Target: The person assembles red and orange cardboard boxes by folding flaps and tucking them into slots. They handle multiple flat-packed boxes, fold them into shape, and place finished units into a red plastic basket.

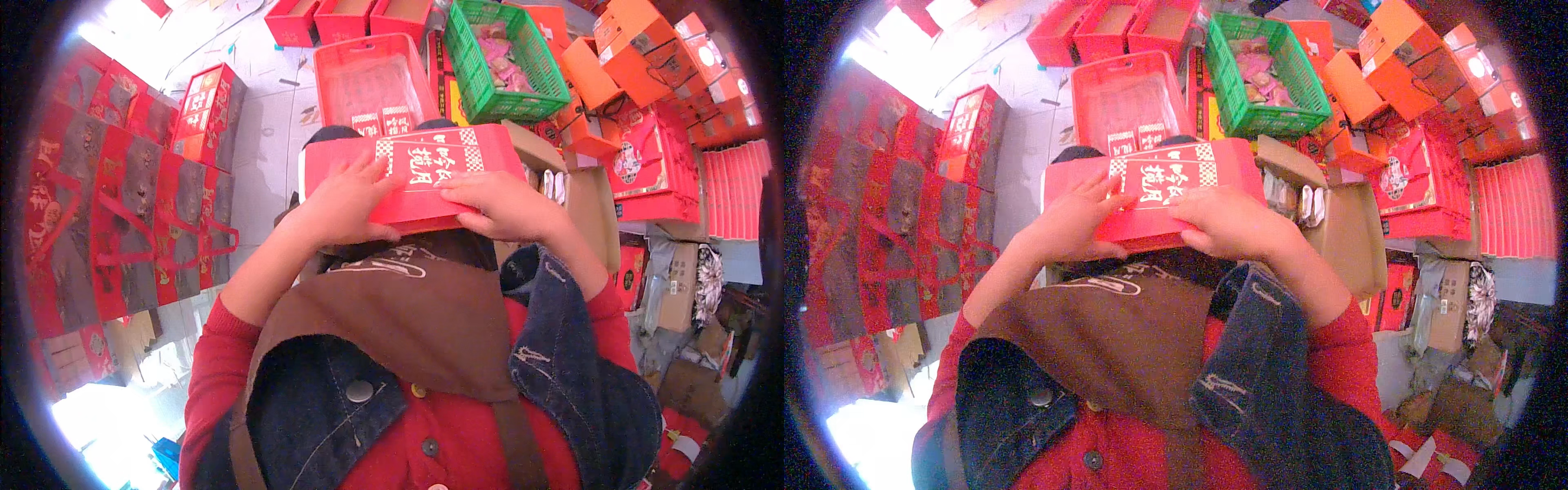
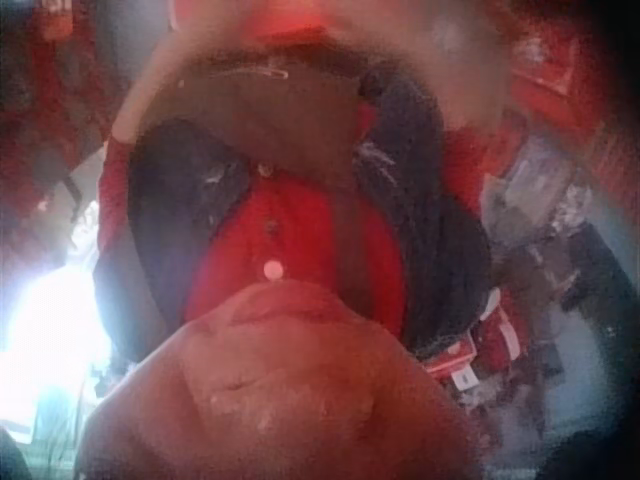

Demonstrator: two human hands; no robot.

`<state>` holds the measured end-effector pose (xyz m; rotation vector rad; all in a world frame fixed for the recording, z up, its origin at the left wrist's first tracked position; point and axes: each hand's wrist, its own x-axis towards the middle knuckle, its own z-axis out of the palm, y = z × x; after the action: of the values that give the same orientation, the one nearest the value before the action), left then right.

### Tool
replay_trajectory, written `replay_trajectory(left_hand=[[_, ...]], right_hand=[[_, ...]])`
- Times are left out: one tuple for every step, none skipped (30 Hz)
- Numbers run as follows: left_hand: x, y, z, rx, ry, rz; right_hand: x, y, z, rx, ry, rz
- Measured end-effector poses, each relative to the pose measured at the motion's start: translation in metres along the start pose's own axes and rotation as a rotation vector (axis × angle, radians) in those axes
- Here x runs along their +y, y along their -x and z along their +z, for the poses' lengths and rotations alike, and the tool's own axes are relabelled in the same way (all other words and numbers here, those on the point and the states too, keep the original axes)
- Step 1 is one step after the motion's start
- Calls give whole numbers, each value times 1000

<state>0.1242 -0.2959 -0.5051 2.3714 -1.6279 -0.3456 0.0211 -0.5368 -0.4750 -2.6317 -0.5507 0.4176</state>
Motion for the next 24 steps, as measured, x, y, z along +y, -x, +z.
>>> replay_trajectory(left_hand=[[-1,0,-9,-6,25,-64],[-1,-1,-21,-8,52,-125],[0,0,-37,-8,76,-187],[3,4,-55,265,237,-272],[-1,6,-70,441,504,-327],[-5,5,-84,610,780,-359],[-7,5,-91,655,929,-337],[-8,6,-96,696,1077,-307],[-10,4,-96,722,1229,-266],[-8,3,-91,667,1279,-277],[-7,1,-81,670,1226,-293],[-8,-4,-69,665,1178,-307],[-7,-4,-62,638,1183,-310],[-7,-6,-56,609,1189,-313],[-4,-2,-52,572,1193,-335],[-1,0,-52,560,1184,-330],[3,3,-54,548,1176,-325],[5,2,-55,536,1170,-308],[6,2,-54,544,1176,-305],[6,1,-53,553,1183,-302],[6,2,-52,572,1190,-306],[4,2,-51,553,1156,-339],[1,2,-49,533,1122,-372],[-1,3,-46,509,1089,-407]], right_hand=[[-18,-3,-21,-29,10,53],[-34,-3,-41,-58,23,109],[-42,2,-57,327,241,-13],[-45,9,-71,718,464,-130],[-42,11,-81,1007,280,-139],[-40,15,-93,1288,91,-149],[-38,11,-96,1387,-57,-147],[-36,6,-101,1488,-209,-161],[-31,-3,-89,1423,-276,-123],[-32,-10,-82,1355,-339,-85],[-38,-14,-80,1343,-145,-145],[-40,-19,-81,1325,51,-188],[-44,-22,-86,1292,103,-220],[-49,-24,-96,1258,156,-248],[-52,-27,-98,1218,189,-272],[-51,-32,-100,1155,183,-214],[-47,-38,-103,1091,177,-156],[-45,-41,-108,1028,181,-97],[-40,-44,-107,1002,199,-54],[-37,-44,-110,937,146,-21],[-34,-43,-114,866,90,-1],[-33,-42,-116,793,36,20],[-34,-41,-118,777,-116,8],[-31,-39,-118,739,-55,-38]])
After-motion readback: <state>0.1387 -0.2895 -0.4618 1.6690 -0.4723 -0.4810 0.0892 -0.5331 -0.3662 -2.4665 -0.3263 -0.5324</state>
